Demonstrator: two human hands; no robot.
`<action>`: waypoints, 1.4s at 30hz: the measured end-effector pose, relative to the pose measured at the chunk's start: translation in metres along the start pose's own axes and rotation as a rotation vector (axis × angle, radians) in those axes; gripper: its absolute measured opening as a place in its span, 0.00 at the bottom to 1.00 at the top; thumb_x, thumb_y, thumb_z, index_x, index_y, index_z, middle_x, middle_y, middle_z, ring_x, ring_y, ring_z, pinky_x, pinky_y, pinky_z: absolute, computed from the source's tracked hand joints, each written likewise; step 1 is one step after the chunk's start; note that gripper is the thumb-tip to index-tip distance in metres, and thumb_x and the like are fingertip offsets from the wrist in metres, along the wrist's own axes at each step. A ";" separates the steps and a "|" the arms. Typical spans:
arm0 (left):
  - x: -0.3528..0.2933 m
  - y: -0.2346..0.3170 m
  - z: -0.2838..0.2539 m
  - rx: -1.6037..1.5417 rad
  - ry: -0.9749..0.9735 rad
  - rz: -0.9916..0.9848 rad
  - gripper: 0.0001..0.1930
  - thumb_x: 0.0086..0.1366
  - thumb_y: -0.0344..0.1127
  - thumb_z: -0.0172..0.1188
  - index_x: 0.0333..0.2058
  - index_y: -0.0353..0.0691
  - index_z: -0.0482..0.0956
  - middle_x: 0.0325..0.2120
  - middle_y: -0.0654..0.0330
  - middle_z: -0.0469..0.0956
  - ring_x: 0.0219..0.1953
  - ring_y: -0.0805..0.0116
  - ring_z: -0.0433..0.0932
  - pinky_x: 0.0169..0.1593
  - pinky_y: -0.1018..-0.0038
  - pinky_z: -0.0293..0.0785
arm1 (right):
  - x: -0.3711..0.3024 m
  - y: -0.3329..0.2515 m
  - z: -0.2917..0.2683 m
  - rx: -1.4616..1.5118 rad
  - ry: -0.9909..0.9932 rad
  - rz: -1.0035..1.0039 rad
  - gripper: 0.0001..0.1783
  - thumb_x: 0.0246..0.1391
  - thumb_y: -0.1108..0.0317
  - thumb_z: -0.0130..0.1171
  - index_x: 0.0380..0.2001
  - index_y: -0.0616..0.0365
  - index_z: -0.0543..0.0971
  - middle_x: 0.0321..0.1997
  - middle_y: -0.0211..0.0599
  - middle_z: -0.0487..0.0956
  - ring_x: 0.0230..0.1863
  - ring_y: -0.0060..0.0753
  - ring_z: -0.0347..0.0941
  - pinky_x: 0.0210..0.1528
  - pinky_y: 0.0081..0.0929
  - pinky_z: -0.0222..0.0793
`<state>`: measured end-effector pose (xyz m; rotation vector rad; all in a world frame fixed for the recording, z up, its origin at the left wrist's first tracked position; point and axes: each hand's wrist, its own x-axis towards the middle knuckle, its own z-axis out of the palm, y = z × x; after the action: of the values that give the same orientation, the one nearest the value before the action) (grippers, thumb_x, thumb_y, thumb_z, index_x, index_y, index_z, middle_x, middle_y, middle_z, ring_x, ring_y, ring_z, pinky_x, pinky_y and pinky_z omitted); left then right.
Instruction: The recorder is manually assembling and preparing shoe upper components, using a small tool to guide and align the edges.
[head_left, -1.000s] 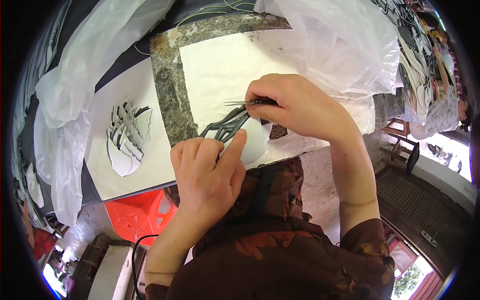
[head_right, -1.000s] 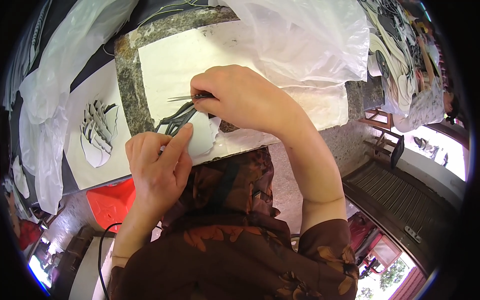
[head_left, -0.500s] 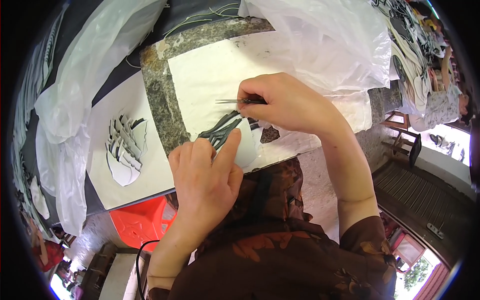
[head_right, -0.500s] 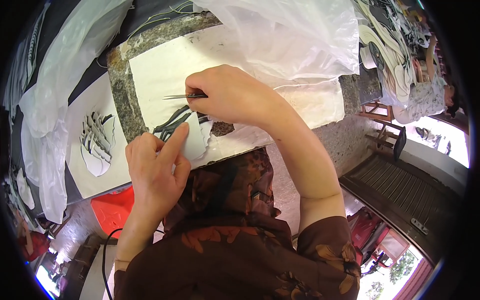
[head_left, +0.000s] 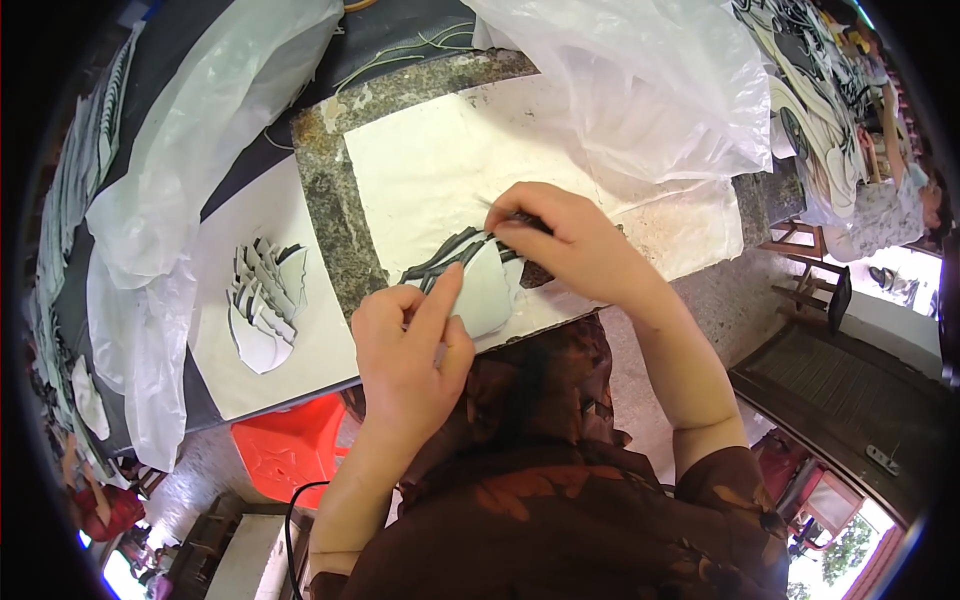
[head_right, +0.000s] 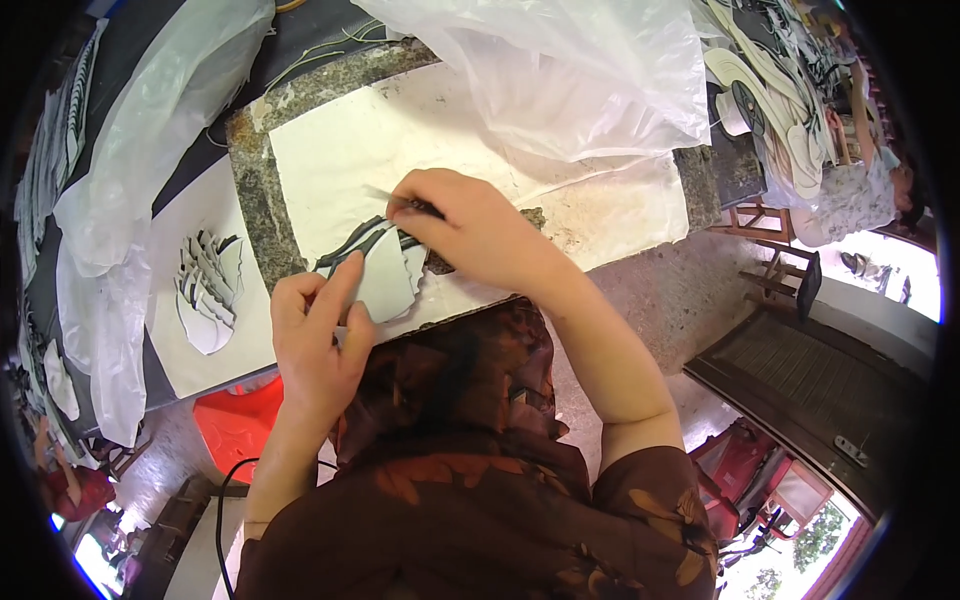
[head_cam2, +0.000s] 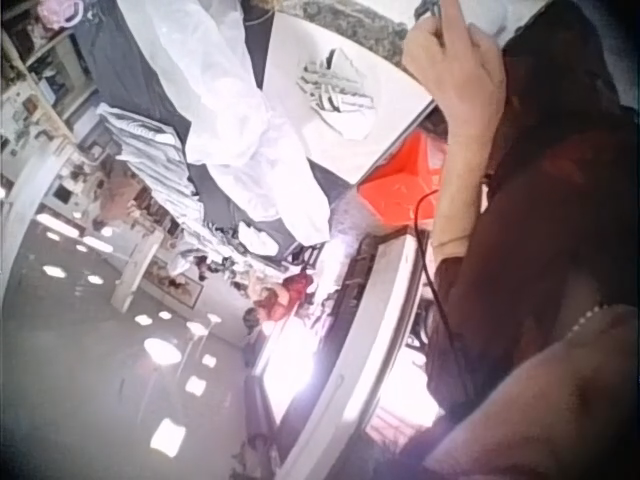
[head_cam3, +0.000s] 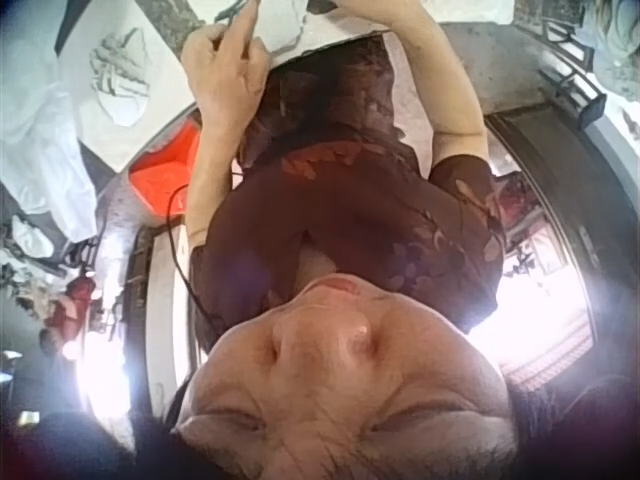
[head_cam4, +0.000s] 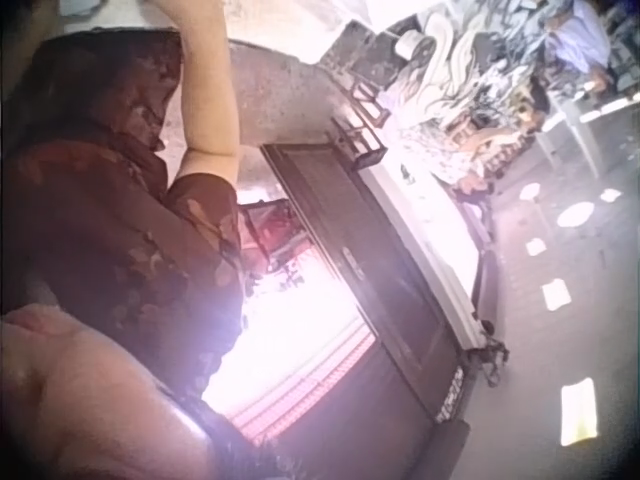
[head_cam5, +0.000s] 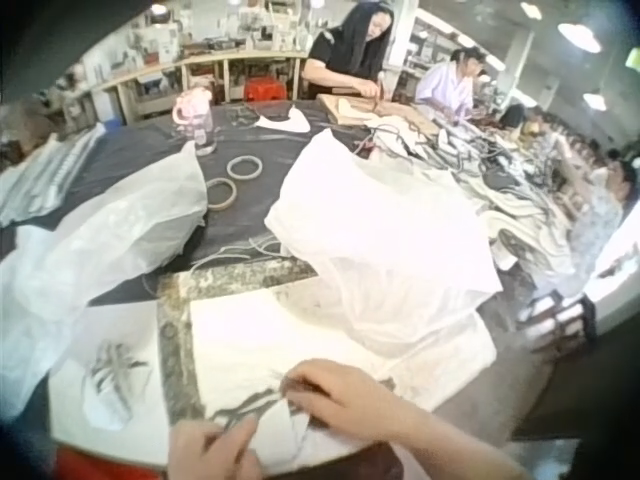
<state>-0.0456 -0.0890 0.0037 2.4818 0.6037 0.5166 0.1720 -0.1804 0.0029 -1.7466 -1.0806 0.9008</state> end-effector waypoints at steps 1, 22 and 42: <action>-0.002 0.000 -0.004 -0.057 -0.002 -0.038 0.29 0.51 0.31 0.72 0.55 0.42 0.83 0.37 0.57 0.70 0.40 0.57 0.71 0.46 0.63 0.67 | -0.002 -0.005 -0.004 0.003 -0.001 -0.006 0.10 0.59 0.67 0.64 0.40 0.61 0.80 0.35 0.37 0.78 0.36 0.28 0.74 0.41 0.27 0.71; 0.033 -0.008 -0.080 -0.669 -0.379 -0.375 0.26 0.55 0.36 0.75 0.53 0.39 0.81 0.44 0.64 0.77 0.43 0.76 0.71 0.45 0.79 0.66 | -0.022 -0.066 -0.022 0.324 -0.121 0.231 0.09 0.55 0.71 0.70 0.36 0.61 0.81 0.33 0.25 0.79 0.35 0.14 0.71 0.39 0.17 0.67; 0.036 -0.016 -0.071 -1.186 -0.395 -0.660 0.24 0.55 0.21 0.47 0.50 0.24 0.83 0.33 0.56 0.85 0.32 0.75 0.79 0.41 0.79 0.75 | -0.021 -0.053 -0.025 0.409 -0.133 0.263 0.10 0.53 0.71 0.70 0.36 0.61 0.81 0.34 0.23 0.77 0.36 0.14 0.72 0.42 0.17 0.71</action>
<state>-0.0537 -0.0300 0.0591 1.1176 0.6355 0.0431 0.1710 -0.1938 0.0639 -1.5174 -0.6916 1.3153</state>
